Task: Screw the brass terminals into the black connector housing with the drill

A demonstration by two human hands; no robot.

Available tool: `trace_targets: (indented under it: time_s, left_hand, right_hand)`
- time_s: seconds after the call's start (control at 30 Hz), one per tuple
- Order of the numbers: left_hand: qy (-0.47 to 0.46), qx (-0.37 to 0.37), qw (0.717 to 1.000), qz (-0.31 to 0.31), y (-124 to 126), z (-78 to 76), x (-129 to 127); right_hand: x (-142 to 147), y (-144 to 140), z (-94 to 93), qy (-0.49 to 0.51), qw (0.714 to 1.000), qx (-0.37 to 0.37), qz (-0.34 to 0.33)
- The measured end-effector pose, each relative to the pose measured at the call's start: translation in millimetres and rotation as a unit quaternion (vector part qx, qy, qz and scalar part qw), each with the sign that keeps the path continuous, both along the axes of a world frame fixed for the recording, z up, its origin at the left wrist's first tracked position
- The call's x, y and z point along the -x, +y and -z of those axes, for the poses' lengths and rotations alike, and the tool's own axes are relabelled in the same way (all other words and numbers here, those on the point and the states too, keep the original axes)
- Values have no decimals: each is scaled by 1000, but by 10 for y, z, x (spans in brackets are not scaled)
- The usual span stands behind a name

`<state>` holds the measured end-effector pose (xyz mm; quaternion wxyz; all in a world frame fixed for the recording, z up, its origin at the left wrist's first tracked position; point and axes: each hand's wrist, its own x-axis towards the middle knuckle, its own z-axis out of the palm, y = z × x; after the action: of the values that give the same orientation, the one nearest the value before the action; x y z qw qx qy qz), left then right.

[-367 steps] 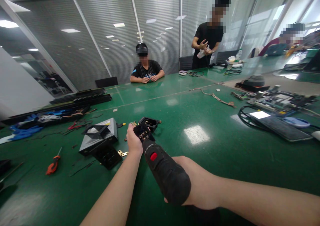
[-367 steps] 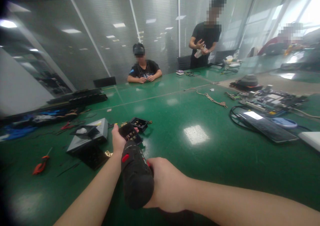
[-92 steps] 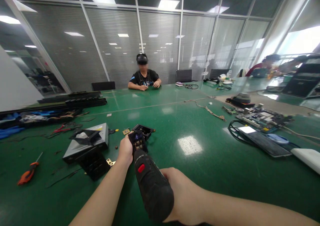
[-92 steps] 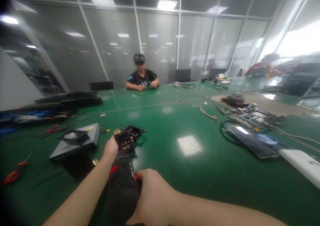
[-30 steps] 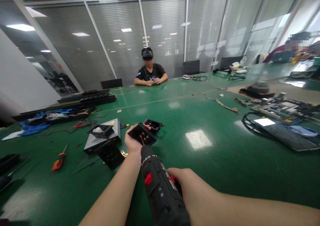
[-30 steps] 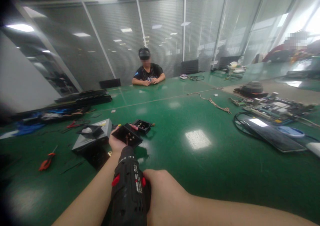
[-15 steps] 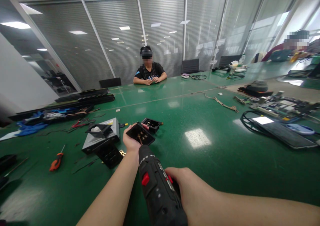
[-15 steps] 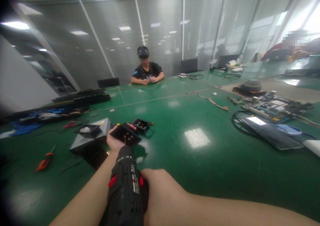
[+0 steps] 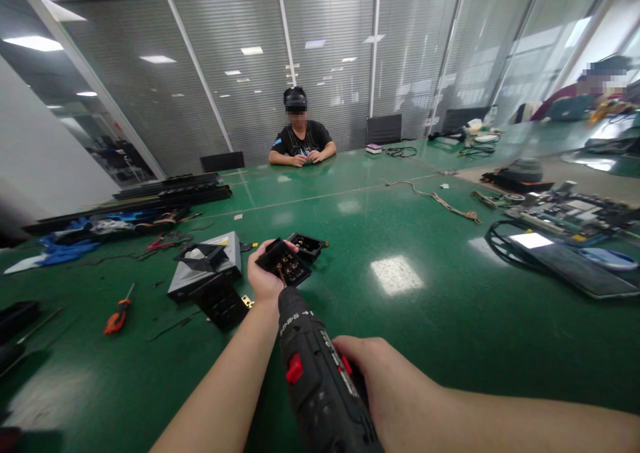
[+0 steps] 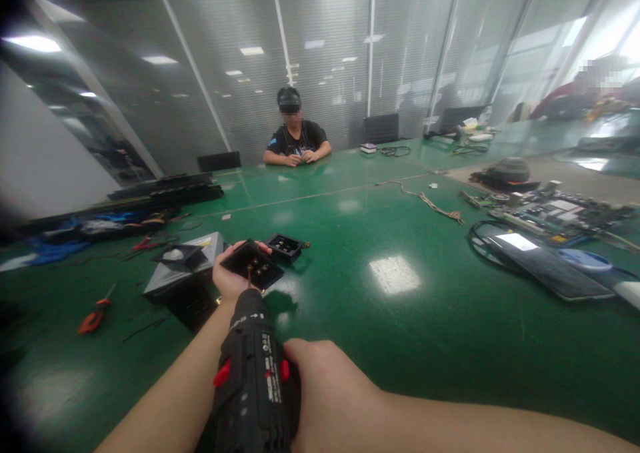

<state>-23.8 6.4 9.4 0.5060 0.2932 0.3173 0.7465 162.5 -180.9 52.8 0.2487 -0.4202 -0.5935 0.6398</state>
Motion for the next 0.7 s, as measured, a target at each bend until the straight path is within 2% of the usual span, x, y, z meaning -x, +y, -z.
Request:
trace_targets:
  time_s: [0.2, 0.4, 0.7]
  left_hand:
    - [-2, -35, 999, 11, -28, -38, -14]
    - [-7, -23, 1000, 18, -44, -76, -16]
    - [-20, -61, 997, 34, -4, -67, 26]
  right_hand:
    - [-7, 0, 29, 10, 1000, 2, -13]
    - [-20, -11, -58, 34, 999, 6, -14]
    - [-23, -24, -144, 37, 999, 15, -7]
